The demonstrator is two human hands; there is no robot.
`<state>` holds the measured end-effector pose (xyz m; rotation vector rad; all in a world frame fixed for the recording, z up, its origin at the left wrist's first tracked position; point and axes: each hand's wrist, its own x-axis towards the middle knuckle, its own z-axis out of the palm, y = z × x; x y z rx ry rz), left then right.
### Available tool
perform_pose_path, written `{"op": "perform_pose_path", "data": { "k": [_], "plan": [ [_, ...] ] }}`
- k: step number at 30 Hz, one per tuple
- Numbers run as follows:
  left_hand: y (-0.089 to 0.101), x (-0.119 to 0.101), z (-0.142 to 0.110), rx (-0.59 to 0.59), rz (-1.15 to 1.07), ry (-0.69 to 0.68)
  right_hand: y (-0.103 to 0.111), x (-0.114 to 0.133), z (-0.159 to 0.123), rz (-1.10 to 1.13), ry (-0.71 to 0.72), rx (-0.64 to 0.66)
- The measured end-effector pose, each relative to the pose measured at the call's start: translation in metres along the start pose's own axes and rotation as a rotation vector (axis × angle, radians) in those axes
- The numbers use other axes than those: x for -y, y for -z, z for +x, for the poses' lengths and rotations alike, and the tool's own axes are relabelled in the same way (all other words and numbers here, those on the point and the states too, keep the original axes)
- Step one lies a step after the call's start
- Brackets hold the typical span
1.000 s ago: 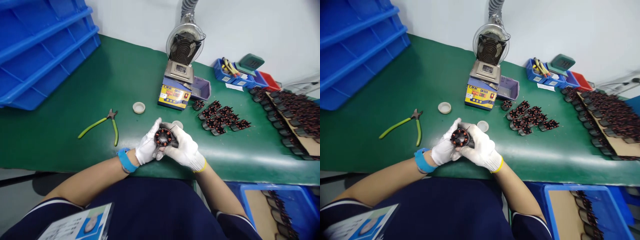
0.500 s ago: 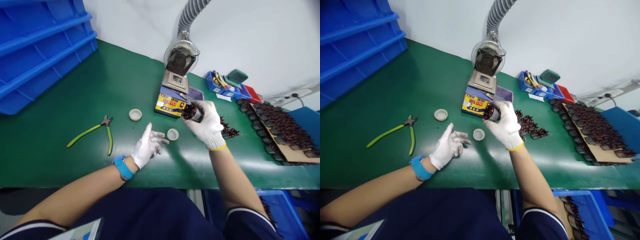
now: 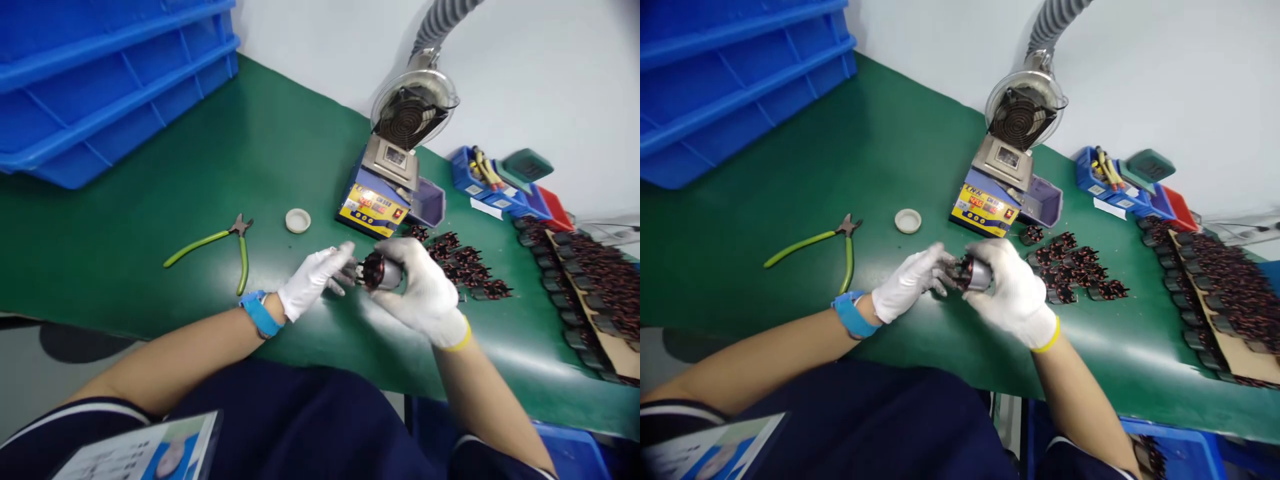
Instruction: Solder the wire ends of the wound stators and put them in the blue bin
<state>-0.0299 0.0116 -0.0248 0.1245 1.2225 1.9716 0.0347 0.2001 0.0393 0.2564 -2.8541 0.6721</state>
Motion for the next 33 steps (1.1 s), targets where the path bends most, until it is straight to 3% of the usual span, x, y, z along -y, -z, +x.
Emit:
{"op": "perform_pose_path", "data": {
  "k": [4, 6, 8, 14, 18, 21, 27, 33],
  "plan": [
    [-0.003, -0.007, -0.005, -0.147, 0.172, -0.143, -0.012, 0.007, -0.035, -0.086, 0.069, -0.013],
    [-0.001, -0.010, -0.006, -0.272, 0.129, -0.276, -0.010, 0.006, -0.044, -0.064, 0.066, -0.040],
    [0.002, -0.009, -0.006, -0.322, 0.042, -0.344, -0.006, 0.004, -0.050, -0.051, 0.056, -0.064],
    [-0.010, -0.002, -0.010, -0.046, 0.161, -0.089, -0.006, 0.005, -0.063, -0.059, 0.028, -0.087],
    [-0.014, 0.001, -0.012, -0.027, 0.169, 0.003, -0.006, 0.001, -0.070, -0.091, -0.111, -0.151],
    [-0.006, 0.008, -0.006, -0.103, 0.097, 0.018, -0.004, -0.012, -0.070, -0.122, -0.217, -0.169],
    [0.006, 0.016, 0.013, -0.183, -0.003, 0.020, 0.002, -0.040, -0.053, -0.237, -0.373, 0.050],
    [0.005, 0.016, 0.014, -0.179, 0.025, 0.005, 0.001, -0.039, -0.037, -0.374, -0.467, 0.267]
  ]
}}
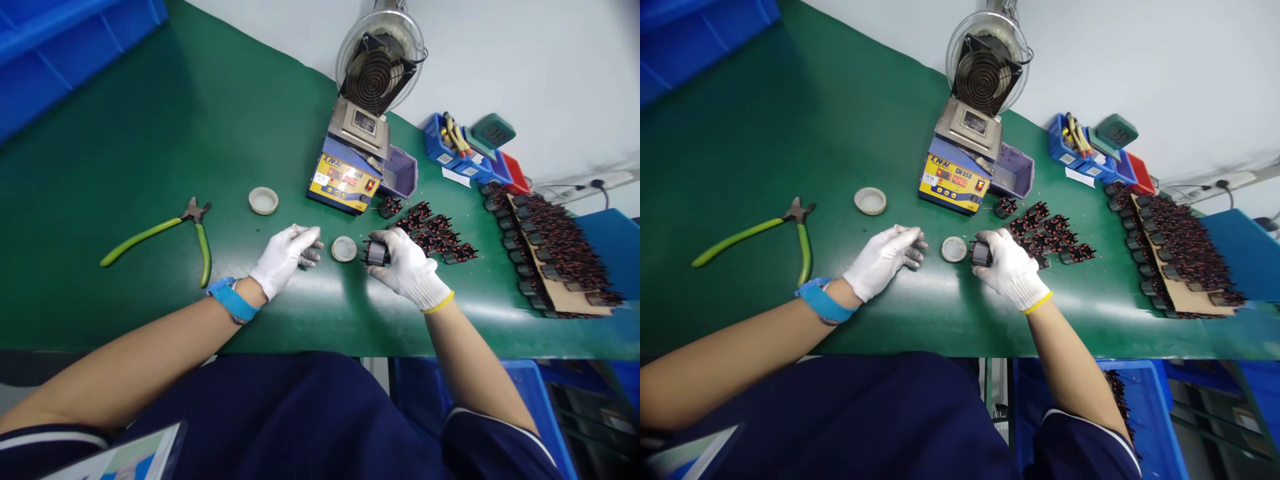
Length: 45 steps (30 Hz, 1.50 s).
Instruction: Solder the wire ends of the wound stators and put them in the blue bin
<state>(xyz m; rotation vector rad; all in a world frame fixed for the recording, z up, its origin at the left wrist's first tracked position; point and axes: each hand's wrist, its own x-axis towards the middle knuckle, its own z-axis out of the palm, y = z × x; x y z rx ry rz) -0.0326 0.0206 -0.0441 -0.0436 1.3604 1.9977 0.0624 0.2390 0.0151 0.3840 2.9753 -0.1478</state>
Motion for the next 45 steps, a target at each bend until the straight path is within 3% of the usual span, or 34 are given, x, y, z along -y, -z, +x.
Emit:
{"op": "perform_pose_path", "data": {
  "k": [4, 8, 11, 15, 19, 26, 30, 33, 36, 38, 42, 45],
  "plan": [
    [0.000, 0.001, 0.001, 0.002, 0.028, 0.003, -0.001, 0.000, 0.000, -0.014, 0.024, 0.005],
    [0.000, 0.001, 0.000, 0.005, 0.034, 0.000, 0.005, -0.009, -0.007, 0.080, 0.173, -0.210],
    [0.000, 0.000, -0.001, 0.015, 0.039, -0.005, 0.015, -0.007, -0.010, -0.092, 0.302, -0.316],
    [-0.001, -0.002, -0.002, 0.006, 0.072, -0.016, 0.024, 0.014, -0.003, -0.516, 0.385, -0.142],
    [-0.002, -0.003, -0.001, 0.005, 0.092, -0.023, 0.020, 0.036, 0.012, -0.594, 0.418, 0.046],
    [-0.001, -0.002, -0.001, 0.006, 0.154, -0.042, 0.019, 0.054, 0.019, -0.576, 0.351, 0.111],
    [-0.004, -0.004, -0.001, -0.014, 0.173, -0.046, 0.042, 0.050, 0.024, -0.592, 0.317, 0.044],
    [-0.005, -0.001, 0.000, -0.013, 0.141, -0.040, 0.080, 0.044, 0.052, -0.599, 0.197, -0.106],
    [-0.005, 0.004, 0.003, 0.025, 0.147, -0.086, 0.119, 0.044, 0.105, -0.495, -0.012, -0.292],
    [-0.003, 0.008, 0.006, 0.049, 0.171, -0.127, 0.135, 0.046, 0.147, -0.423, -0.078, -0.321],
    [-0.001, 0.009, 0.011, 0.080, 0.200, -0.149, 0.133, 0.048, 0.216, -0.433, -0.077, -0.260],
    [-0.001, 0.009, 0.012, 0.088, 0.201, -0.140, 0.117, 0.045, 0.237, -0.544, 0.060, -0.167]
  ]
}}
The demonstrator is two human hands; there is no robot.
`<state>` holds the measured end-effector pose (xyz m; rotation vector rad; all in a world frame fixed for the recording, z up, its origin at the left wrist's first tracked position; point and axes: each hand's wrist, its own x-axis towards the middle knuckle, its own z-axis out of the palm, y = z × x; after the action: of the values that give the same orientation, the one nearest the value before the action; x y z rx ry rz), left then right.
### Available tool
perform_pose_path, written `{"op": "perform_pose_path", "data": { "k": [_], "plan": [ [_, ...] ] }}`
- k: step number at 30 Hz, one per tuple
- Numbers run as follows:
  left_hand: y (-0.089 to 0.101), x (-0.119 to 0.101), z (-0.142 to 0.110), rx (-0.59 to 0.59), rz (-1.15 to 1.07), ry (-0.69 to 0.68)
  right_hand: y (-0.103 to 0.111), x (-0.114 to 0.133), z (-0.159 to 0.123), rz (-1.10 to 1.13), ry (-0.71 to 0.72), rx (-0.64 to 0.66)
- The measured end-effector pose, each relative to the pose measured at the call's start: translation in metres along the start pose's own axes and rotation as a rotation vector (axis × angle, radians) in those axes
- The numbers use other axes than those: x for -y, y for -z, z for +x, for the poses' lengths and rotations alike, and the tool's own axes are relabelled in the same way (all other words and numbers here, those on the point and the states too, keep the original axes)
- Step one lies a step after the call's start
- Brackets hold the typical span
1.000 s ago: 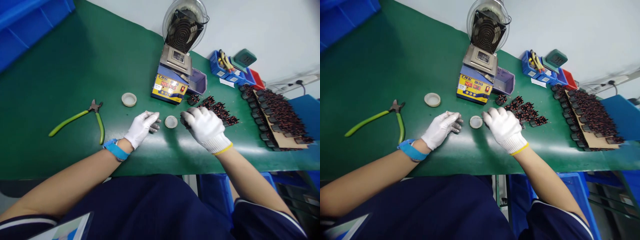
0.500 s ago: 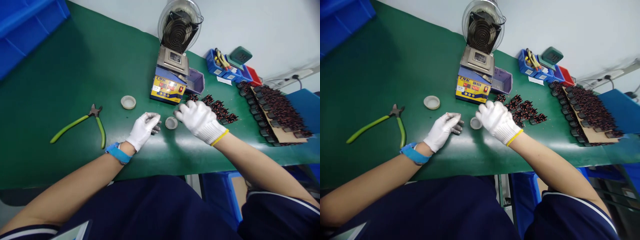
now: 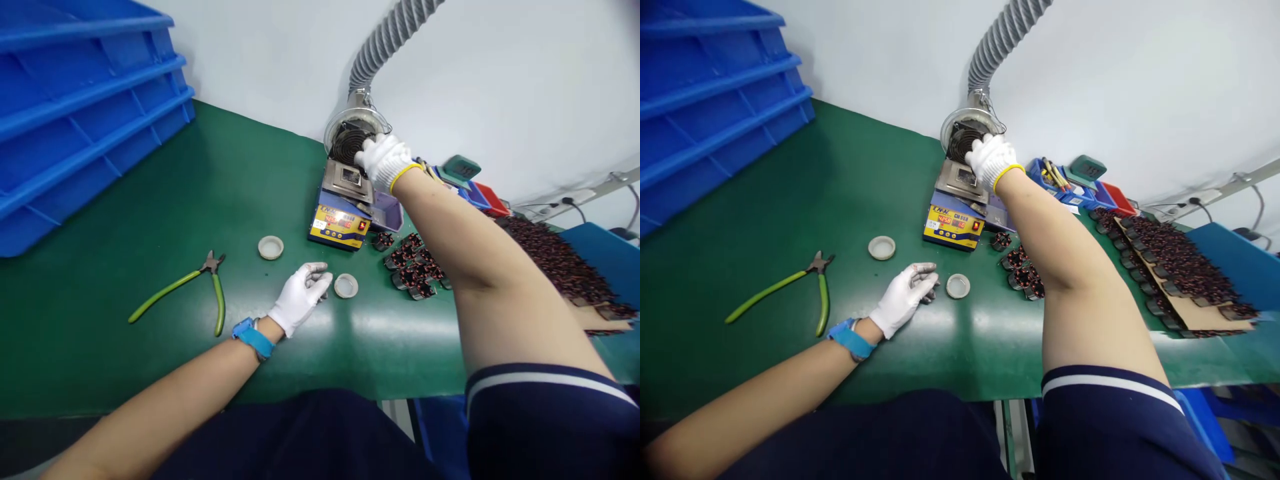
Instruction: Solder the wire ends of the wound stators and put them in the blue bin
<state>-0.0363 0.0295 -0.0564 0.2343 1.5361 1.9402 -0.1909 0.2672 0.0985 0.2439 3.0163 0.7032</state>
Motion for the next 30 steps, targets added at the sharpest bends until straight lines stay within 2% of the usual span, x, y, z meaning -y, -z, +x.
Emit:
{"op": "perform_pose_path", "data": {
  "k": [2, 5, 9, 12, 15, 19, 22, 25, 27, 30],
  "plan": [
    [0.000, 0.001, 0.000, 0.003, 0.000, 0.007, -0.006, -0.002, 0.000, -0.023, 0.054, -0.001],
    [-0.001, 0.001, 0.000, 0.013, 0.001, 0.005, 0.003, -0.017, -0.007, 0.001, 0.010, -0.012],
    [-0.002, 0.000, 0.000, 0.016, -0.011, 0.004, 0.028, -0.043, -0.015, 0.149, -0.108, -0.029],
    [-0.003, -0.002, 0.000, 0.012, -0.011, 0.012, 0.037, -0.044, -0.017, 0.356, -0.263, -0.081],
    [-0.003, -0.004, -0.001, 0.011, -0.001, 0.017, 0.031, -0.031, -0.011, 0.533, -0.342, -0.146],
    [-0.002, -0.003, -0.001, 0.020, 0.014, 0.015, 0.008, -0.016, 0.003, 0.521, -0.331, -0.155],
    [-0.002, -0.001, 0.000, 0.019, 0.028, 0.009, -0.001, -0.011, 0.007, 0.509, -0.284, -0.142],
    [-0.002, 0.000, 0.001, 0.024, 0.030, 0.004, 0.002, -0.011, 0.001, 0.538, -0.279, -0.117],
    [-0.001, 0.002, 0.000, 0.023, 0.032, 0.000, 0.008, -0.016, -0.006, 0.581, -0.316, -0.148],
    [0.000, 0.004, 0.000, 0.014, 0.051, -0.011, 0.015, -0.030, -0.025, 0.810, -0.394, -0.235]
  ]
}}
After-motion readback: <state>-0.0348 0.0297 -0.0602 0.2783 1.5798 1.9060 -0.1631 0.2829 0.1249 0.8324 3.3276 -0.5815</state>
